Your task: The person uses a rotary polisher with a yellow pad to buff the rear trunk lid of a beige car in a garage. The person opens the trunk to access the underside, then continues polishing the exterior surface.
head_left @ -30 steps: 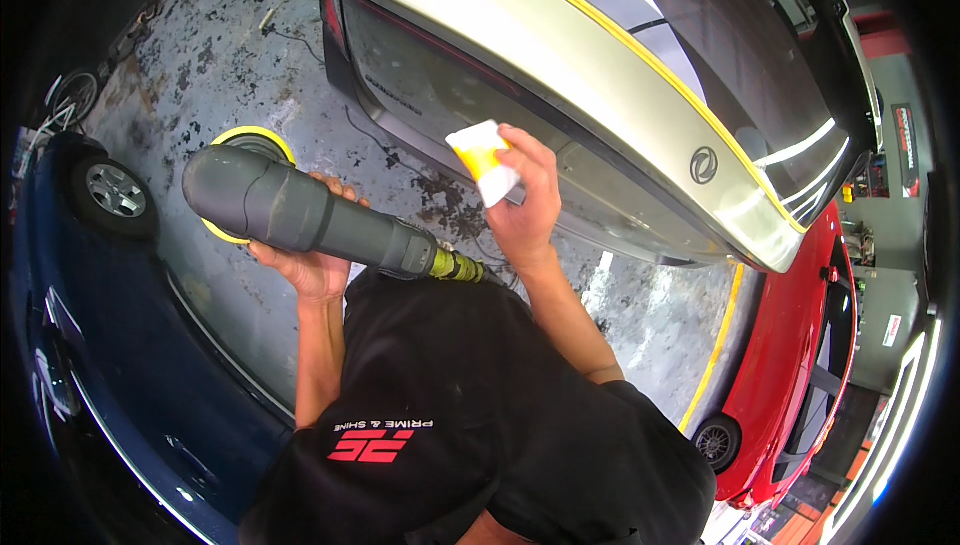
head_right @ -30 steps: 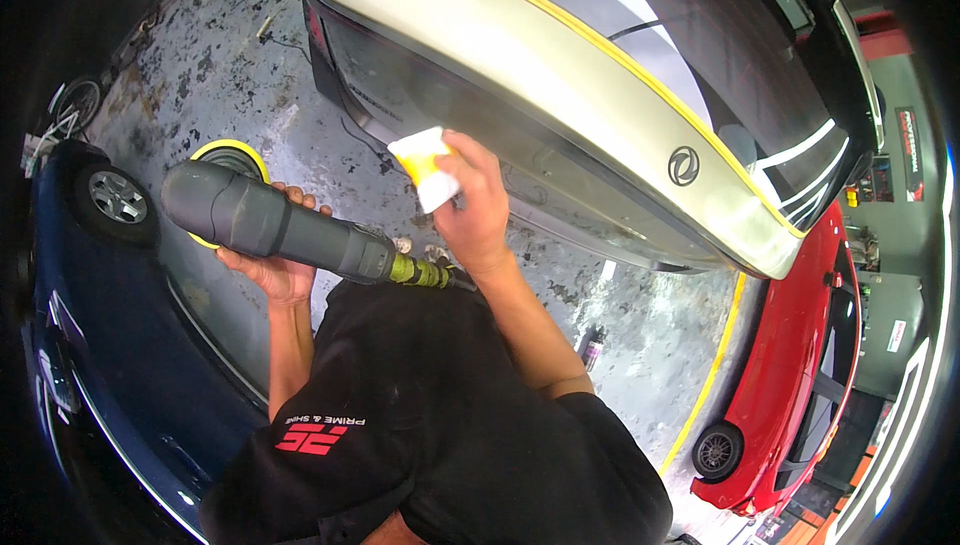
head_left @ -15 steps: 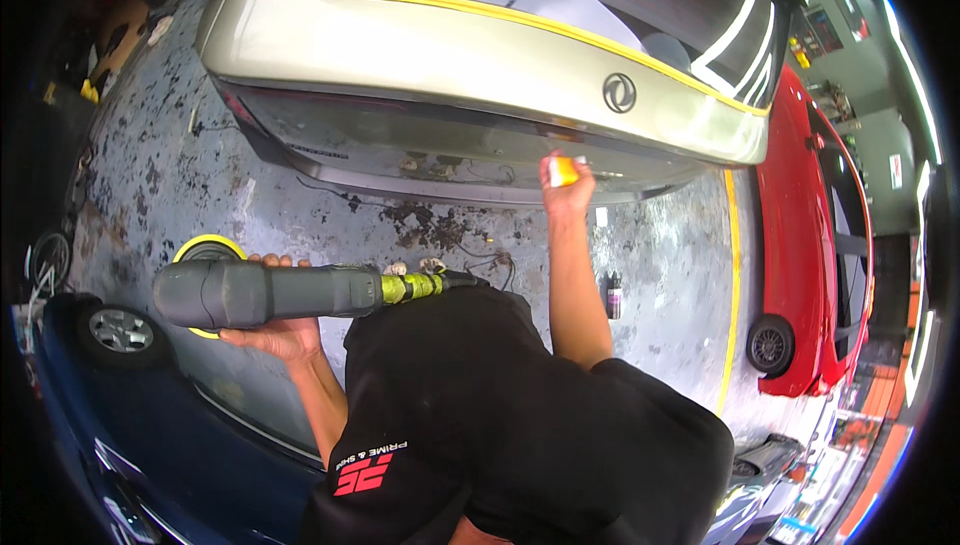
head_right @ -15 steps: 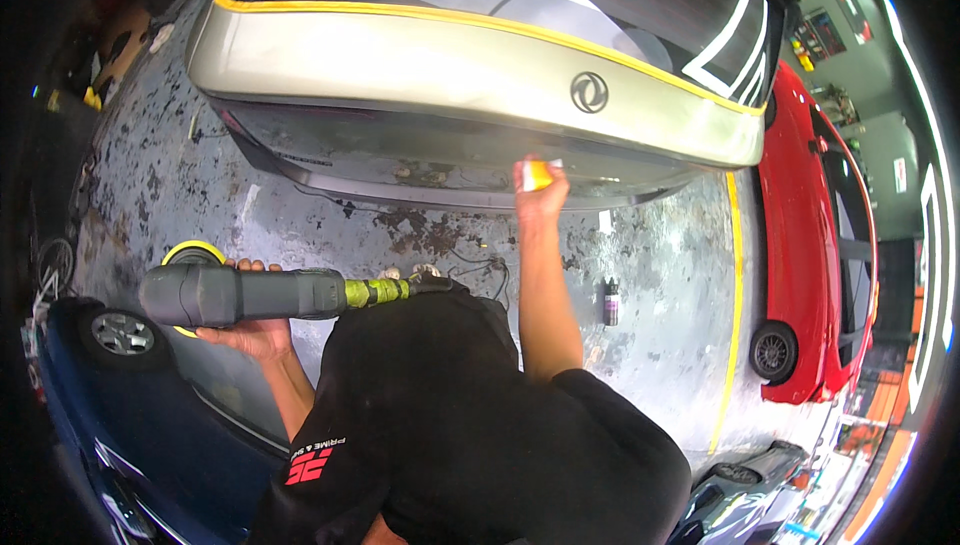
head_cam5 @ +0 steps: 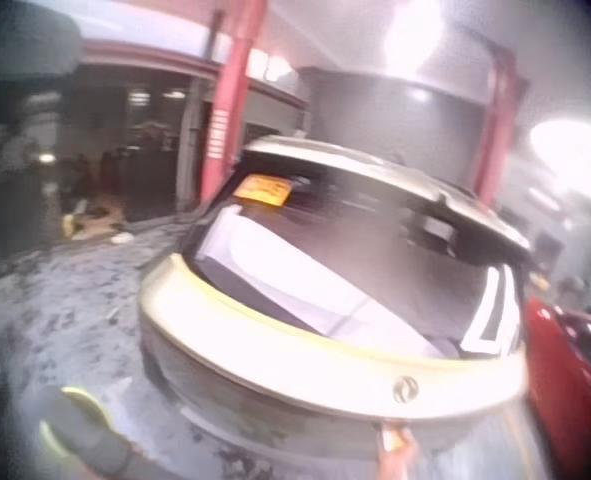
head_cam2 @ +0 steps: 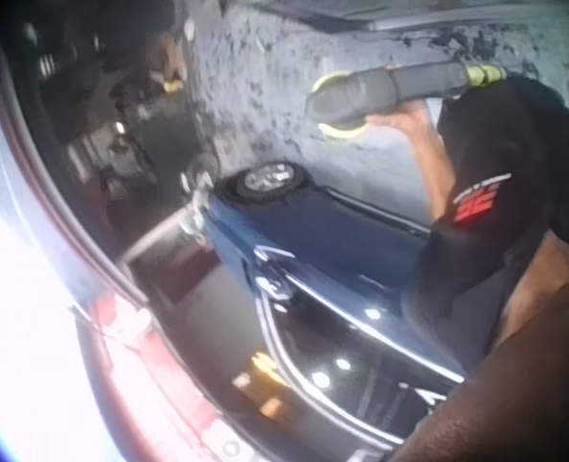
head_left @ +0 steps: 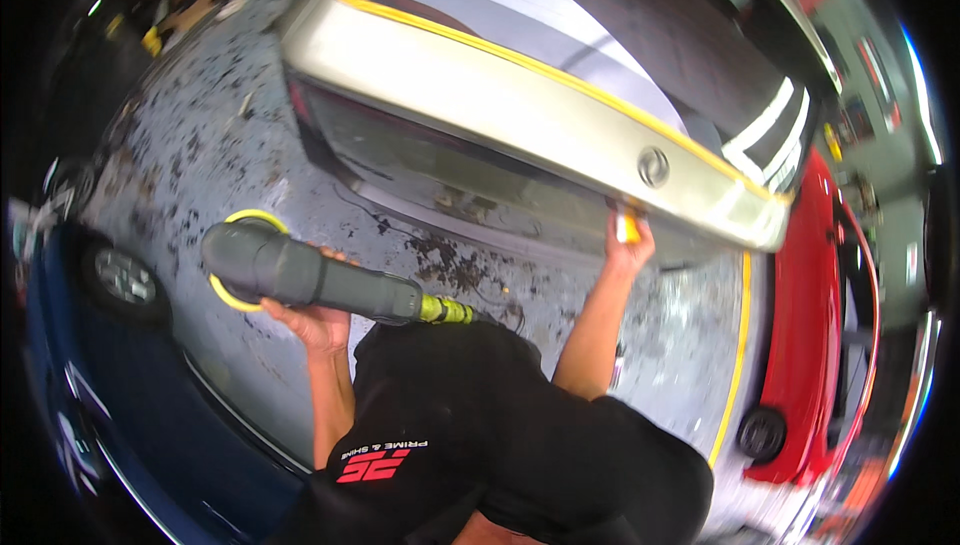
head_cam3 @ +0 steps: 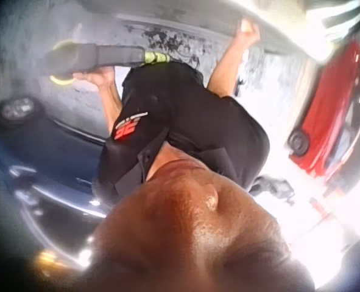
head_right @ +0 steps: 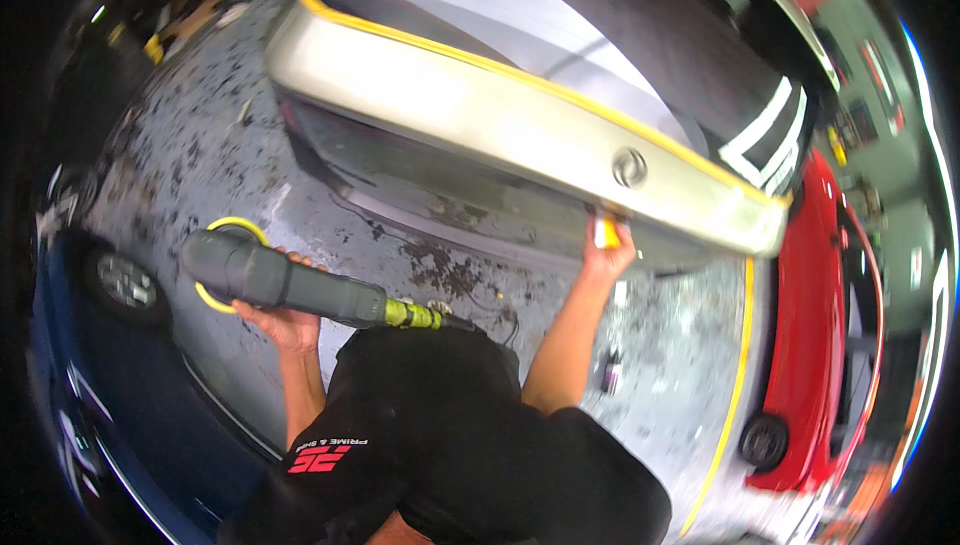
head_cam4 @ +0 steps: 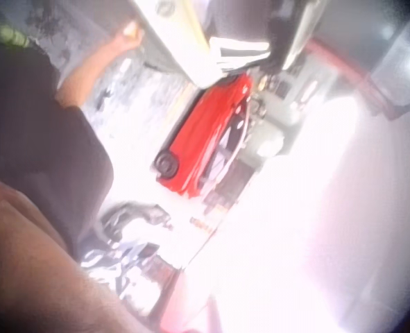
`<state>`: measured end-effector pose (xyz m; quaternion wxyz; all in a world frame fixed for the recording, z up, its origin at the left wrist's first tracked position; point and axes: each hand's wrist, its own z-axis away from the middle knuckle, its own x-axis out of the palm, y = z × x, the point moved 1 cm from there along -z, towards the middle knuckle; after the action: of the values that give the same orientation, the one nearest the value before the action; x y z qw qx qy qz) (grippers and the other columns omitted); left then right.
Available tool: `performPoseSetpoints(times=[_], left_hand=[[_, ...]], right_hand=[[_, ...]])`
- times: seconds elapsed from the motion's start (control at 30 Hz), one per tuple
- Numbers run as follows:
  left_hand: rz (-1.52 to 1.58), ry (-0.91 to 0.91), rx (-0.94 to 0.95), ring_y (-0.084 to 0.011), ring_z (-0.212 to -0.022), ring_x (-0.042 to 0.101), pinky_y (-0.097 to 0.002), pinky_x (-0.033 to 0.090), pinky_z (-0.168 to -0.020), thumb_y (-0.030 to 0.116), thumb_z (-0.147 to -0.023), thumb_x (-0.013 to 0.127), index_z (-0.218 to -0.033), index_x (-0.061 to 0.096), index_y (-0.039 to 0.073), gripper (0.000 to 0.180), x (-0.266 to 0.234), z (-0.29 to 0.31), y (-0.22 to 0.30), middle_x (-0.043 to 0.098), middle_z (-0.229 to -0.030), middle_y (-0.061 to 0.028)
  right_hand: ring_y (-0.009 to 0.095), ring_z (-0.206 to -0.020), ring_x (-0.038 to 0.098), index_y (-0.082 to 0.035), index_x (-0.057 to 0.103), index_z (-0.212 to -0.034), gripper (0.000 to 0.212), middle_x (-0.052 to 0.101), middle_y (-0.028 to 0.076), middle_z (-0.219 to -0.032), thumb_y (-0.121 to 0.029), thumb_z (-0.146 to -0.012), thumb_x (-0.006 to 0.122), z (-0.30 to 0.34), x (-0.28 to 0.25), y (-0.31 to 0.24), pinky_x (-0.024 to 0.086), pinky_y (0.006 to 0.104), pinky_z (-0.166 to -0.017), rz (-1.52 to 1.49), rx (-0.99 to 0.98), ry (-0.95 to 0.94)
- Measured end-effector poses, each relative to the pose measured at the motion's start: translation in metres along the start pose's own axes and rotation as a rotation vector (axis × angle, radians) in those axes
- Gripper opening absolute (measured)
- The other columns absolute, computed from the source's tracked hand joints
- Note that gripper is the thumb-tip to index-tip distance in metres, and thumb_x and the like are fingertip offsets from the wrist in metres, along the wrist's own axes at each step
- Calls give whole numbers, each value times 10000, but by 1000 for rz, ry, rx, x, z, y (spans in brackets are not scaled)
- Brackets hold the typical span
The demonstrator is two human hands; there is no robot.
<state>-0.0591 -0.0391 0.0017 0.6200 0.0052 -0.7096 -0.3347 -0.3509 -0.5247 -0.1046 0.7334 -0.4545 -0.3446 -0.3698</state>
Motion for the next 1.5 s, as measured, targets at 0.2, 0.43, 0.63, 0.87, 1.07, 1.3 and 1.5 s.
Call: performPoseSetpoints(times=[0.2, 0.43, 0.63, 0.87, 1.07, 1.3, 1.5], left_hand=[[-22, 104, 101, -327, -1111, 651, -497, 538, -1008, 855, -791, 681, -1359, 557, 54, 989, -3, 12, 5, 661, -1175, -146], [-8, 153, 143, -326, -1105, 686, -503, 578, -976, 833, -827, 662, -1365, 555, 67, 942, -8, 23, -1, 681, -1196, -149], [72, 183, 122, -322, -1115, 682, -504, 568, -996, 834, -853, 632, -1384, 545, 61, 941, -23, 26, -16, 673, -1211, -148], [89, 207, 129, -315, -1123, 680, -492, 572, -991, 836, -870, 607, -1386, 544, 58, 935, -22, 32, -14, 670, -1218, -145], [57, 255, 140, -301, -1106, 686, -480, 586, -963, 846, -868, 596, -1382, 547, 59, 941, -22, 35, -11, 672, -1214, -141], [25, 278, 139, -309, -1132, 663, -500, 550, -1014, 877, -841, 587, -1383, 554, 81, 964, -17, 37, -15, 660, -1228, -128], [-12, 303, 105, -315, -1158, 651, -513, 528, -1047, 889, -824, 592, -1383, 561, 97, 970, -19, 39, -15, 658, -1237, -121]], right_hand=[[406, -1213, 618, -8, 631, -1220, 472, 682, 183, -1271, -39, -749, 622, -17, -8, -18, 474, 617, -1060, 2, 77, 113], [414, -1190, 610, 13, 610, -1263, 412, 658, 206, -1275, -72, -861, 596, -6, 9, -33, 509, 615, -1026, 108, 87, 174], [415, -1120, 654, 29, 630, -1244, 416, 691, 203, -1200, -78, -846, 571, -38, 14, -51, 549, 603, -968, 108, 185, 356], [405, -1093, 659, 47, 645, -1195, 381, 688, 206, -1169, -42, -843, 531, -42, 10, -52, 578, 585, -948, 185, 140, 346], [399, -1064, 673, 44, 647, -1196, 397, 696, 201, -1148, -26, -821, 535, -33, 11, -46, 591, 573, -957, 230, 143, 319], [394, -1049, 683, 51, 648, -1178, 397, 704, 192, -1128, -30, -798, 571, -32, 6, -48, 596, 567, -965, 257, 91, 228], [388, -1048, 677, 54, 640, -1166, 394, 700, 182, -1095, -9, -782, 582, -38, -3, -52, 586, 567, -981, 231, 108, 241]])
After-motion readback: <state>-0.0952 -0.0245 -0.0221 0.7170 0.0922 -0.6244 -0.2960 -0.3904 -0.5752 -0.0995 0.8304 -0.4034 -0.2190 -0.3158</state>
